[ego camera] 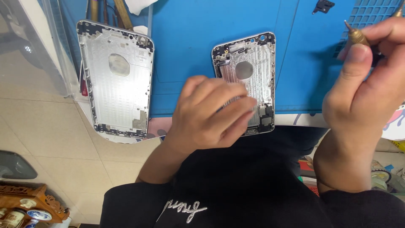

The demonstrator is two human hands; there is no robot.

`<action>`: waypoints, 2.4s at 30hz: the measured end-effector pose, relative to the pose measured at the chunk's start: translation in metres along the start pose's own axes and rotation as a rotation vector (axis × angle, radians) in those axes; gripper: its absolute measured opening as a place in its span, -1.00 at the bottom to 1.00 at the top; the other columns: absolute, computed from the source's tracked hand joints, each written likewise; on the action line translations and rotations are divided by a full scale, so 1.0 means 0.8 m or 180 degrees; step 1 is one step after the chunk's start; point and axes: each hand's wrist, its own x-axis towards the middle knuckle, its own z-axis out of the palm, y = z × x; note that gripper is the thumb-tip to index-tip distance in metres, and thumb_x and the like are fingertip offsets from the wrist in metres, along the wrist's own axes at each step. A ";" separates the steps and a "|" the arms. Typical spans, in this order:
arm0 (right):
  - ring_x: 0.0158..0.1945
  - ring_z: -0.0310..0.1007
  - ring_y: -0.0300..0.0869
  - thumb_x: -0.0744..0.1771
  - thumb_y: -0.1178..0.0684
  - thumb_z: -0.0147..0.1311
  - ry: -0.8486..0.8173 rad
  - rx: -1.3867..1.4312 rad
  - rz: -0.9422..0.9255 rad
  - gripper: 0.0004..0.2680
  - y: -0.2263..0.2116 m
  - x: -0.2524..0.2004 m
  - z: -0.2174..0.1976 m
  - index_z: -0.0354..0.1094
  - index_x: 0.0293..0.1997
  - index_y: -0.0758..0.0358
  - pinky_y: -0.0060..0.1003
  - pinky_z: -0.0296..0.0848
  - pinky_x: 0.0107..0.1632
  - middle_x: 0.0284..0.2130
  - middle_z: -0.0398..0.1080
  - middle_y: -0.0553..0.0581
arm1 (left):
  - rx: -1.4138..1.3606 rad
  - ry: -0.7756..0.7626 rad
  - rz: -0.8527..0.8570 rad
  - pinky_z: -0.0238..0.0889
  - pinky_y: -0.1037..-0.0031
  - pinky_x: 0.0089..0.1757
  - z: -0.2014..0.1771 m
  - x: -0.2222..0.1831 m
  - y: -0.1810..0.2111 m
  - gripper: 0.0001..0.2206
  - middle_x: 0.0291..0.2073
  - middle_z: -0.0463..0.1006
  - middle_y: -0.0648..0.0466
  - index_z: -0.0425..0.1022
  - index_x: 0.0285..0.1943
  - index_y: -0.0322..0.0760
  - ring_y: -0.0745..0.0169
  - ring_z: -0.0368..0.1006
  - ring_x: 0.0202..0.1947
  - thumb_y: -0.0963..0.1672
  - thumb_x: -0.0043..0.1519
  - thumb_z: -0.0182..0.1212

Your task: The technician is using a precision screwdriver to work on the internal chassis of a mobile phone.

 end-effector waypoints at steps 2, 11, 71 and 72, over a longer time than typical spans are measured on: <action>-0.13 0.39 -0.28 0.56 0.17 -0.17 -0.0053 0.0105 -0.0044 -0.88 -0.006 0.006 0.003 0.12 0.21 0.41 -0.52 0.32 -0.02 -0.13 0.36 0.14 | 0.0121 0.0112 -0.0067 0.17 0.30 0.03 0.003 -0.003 0.001 -0.85 -0.04 0.52 0.15 0.58 0.01 -0.15 0.21 0.44 -0.07 -0.11 0.31 0.37; -0.26 0.33 -0.27 0.52 0.22 -0.16 -0.0287 0.0347 -0.0368 -0.88 -0.011 0.018 0.011 0.12 0.18 0.42 -0.50 0.28 -0.14 -0.18 0.37 0.16 | 0.1124 0.0458 -0.0799 -0.02 0.25 0.23 0.012 0.001 0.004 -0.60 0.31 0.38 -0.06 0.59 0.28 -0.20 0.04 0.22 0.21 0.00 0.32 0.29; -0.23 0.34 -0.08 0.38 0.24 0.12 -0.0543 -0.0455 -0.1720 -0.94 -0.025 0.035 0.026 0.37 -0.11 0.22 -0.18 0.23 -0.05 -0.12 0.59 0.04 | -0.0174 0.0637 -0.1101 0.18 0.44 0.15 0.004 -0.011 -0.001 -0.59 0.21 0.47 -0.06 0.15 0.42 -0.31 0.18 0.44 0.16 -0.35 0.41 0.03; -0.16 0.37 -0.05 0.40 0.23 0.10 -0.0408 -0.0456 -0.1677 -0.92 -0.016 0.032 0.025 0.35 -0.03 0.24 -0.17 0.27 0.01 -0.12 0.54 0.10 | -0.0187 0.0686 -0.0999 0.20 0.42 0.15 0.004 -0.009 -0.002 -0.61 0.22 0.47 -0.08 0.16 0.40 -0.32 0.16 0.44 0.14 -0.34 0.42 0.03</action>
